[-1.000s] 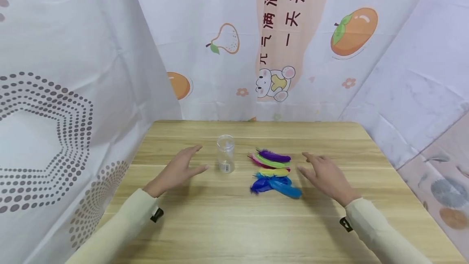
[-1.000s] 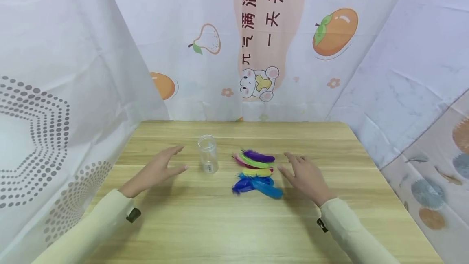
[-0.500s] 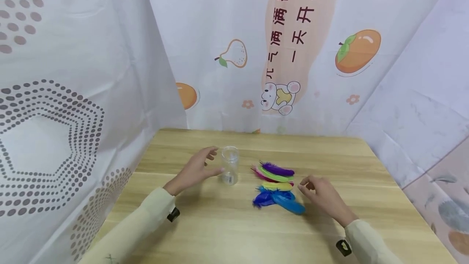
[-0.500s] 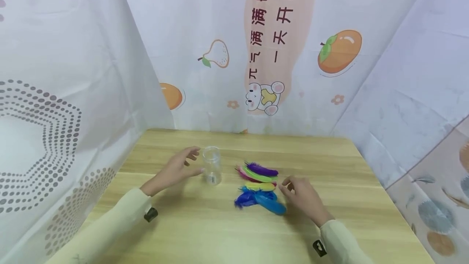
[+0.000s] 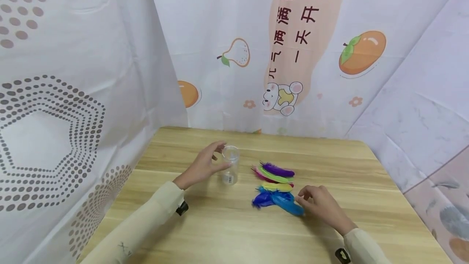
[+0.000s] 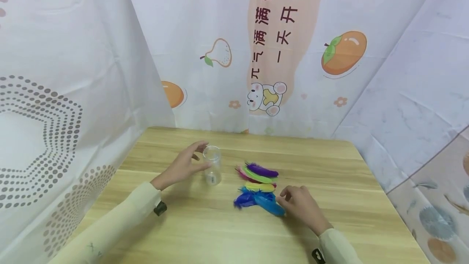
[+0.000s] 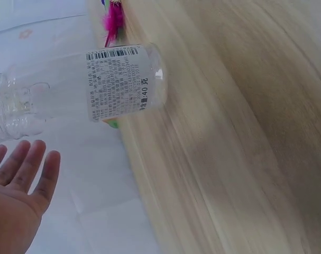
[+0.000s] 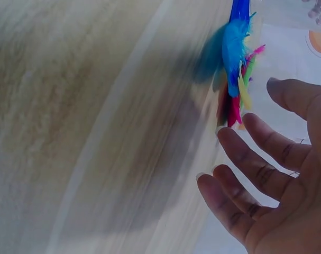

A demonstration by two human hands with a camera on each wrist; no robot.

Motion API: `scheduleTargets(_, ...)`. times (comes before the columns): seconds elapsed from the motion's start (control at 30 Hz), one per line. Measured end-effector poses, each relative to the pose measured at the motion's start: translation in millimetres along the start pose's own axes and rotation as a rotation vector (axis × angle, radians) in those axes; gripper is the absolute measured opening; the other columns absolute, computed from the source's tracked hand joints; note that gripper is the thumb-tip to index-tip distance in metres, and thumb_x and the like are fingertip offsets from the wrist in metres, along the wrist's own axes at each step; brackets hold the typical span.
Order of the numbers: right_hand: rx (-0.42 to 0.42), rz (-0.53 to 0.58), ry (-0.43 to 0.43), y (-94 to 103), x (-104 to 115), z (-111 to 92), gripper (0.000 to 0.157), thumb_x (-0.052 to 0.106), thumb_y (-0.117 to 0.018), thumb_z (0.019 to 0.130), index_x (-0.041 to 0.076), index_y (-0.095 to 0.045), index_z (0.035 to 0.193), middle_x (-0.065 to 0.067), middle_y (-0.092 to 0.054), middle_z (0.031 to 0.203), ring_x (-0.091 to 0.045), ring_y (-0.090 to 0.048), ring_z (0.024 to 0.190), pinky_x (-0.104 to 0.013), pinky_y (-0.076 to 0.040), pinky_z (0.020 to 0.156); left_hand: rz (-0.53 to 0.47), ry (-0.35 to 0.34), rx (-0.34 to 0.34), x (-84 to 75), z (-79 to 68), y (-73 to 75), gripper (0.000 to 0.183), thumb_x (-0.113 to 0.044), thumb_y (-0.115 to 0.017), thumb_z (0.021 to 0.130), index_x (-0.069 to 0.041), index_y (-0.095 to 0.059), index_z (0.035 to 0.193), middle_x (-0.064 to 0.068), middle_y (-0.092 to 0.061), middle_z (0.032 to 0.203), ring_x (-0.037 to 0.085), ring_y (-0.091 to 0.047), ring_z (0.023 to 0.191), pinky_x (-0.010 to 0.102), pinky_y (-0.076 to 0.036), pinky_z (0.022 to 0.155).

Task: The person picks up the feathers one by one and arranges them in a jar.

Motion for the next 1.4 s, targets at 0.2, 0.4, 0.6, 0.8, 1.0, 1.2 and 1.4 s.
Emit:
scheduleTargets(0.2,0.038,-0.033,-0.006,-3.2,3,2,0.02,0.036,-0.078,0.093,0.017,-0.074,0.094,0.012,-0.063,0.077,-0.016,-0.05,0.084,-0.039,-0.046,0.079,0.01,-0.017,-0.004,-1.9,2.8,-0.2,0.071,-0.039,-0.077,0.095,-0.01,-0.045,0.152,0.011,-0.06,0.136,0.02,-0.056,0.118,0.042,-0.053,0.095)
scheduleTargets(0.4,0.058,-0.05,0.005,-8.0,3,3,0.023,0.034,-0.081,0.09,0.014,-0.073,0.096,0.011,-0.059,0.075,-0.015,-0.048,0.081,-0.035,-0.044,0.074,0.053,-0.023,-0.01,1.2,6.4,-1.6,0.062,-0.04,-0.075,0.095,-0.012,-0.054,0.146,0.001,-0.063,0.127,0.018,-0.057,0.113,0.04,-0.054,0.093)
scheduleTargets(0.6,0.069,-0.016,0.027,-13.4,-3,4,0.025,0.03,-0.085,0.087,0.011,-0.071,0.096,0.011,-0.058,0.074,-0.008,-0.051,0.072,-0.028,-0.049,0.067,0.003,0.01,-0.005,3.4,6.4,-2.5,0.061,-0.043,-0.075,0.095,-0.014,-0.056,0.145,0.005,-0.063,0.128,0.017,-0.059,0.111,0.038,-0.054,0.093)
scheduleTargets(0.8,0.107,-0.013,0.0,-13.5,-6,2,0.027,0.035,-0.085,0.086,0.013,-0.069,0.087,0.008,-0.057,0.077,-0.009,-0.049,0.07,-0.025,-0.047,0.063,-0.09,0.075,0.008,6.2,7.2,-2.9,0.064,-0.052,-0.075,0.092,-0.02,-0.056,0.144,0.006,-0.065,0.132,0.018,-0.063,0.111,0.039,-0.055,0.095)
scheduleTargets(1.0,0.141,-0.02,0.018,-11.3,-4,-3,0.024,0.027,-0.086,0.085,0.016,-0.066,0.081,0.004,-0.053,0.084,-0.011,-0.046,0.073,-0.027,-0.044,0.064,-0.108,0.081,0.009,10.3,7.9,-2.4,0.063,-0.049,-0.077,0.092,-0.019,-0.055,0.143,0.003,-0.066,0.131,0.017,-0.064,0.114,0.036,-0.053,0.1)
scheduleTargets(1.2,0.133,0.007,-0.002,-10.2,-7,-2,0.025,0.022,-0.087,0.084,0.009,-0.067,0.094,0.001,-0.056,0.088,-0.011,-0.051,0.078,-0.028,-0.051,0.068,-0.114,0.051,0.0,10.0,9.0,-2.6,0.062,-0.043,-0.078,0.092,-0.016,-0.056,0.143,0.006,-0.067,0.13,0.02,-0.064,0.114,0.039,-0.054,0.099)
scheduleTargets(1.4,0.174,0.009,0.006,-11.2,-12,-2,0.019,0.021,-0.085,0.087,0.012,-0.068,0.085,0.002,-0.055,0.086,-0.011,-0.05,0.076,-0.027,-0.048,0.065,-0.118,0.06,0.006,7.9,7.9,-3.6,0.062,-0.041,-0.079,0.092,-0.015,-0.056,0.143,0.009,-0.067,0.131,0.019,-0.064,0.111,0.04,-0.054,0.098)
Point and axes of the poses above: each hand's wrist, its own z-axis towards the middle knuckle, its own y-axis out of the back of the hand, x = y × z, the point moved 2 cm from there along z, towards the middle knuckle
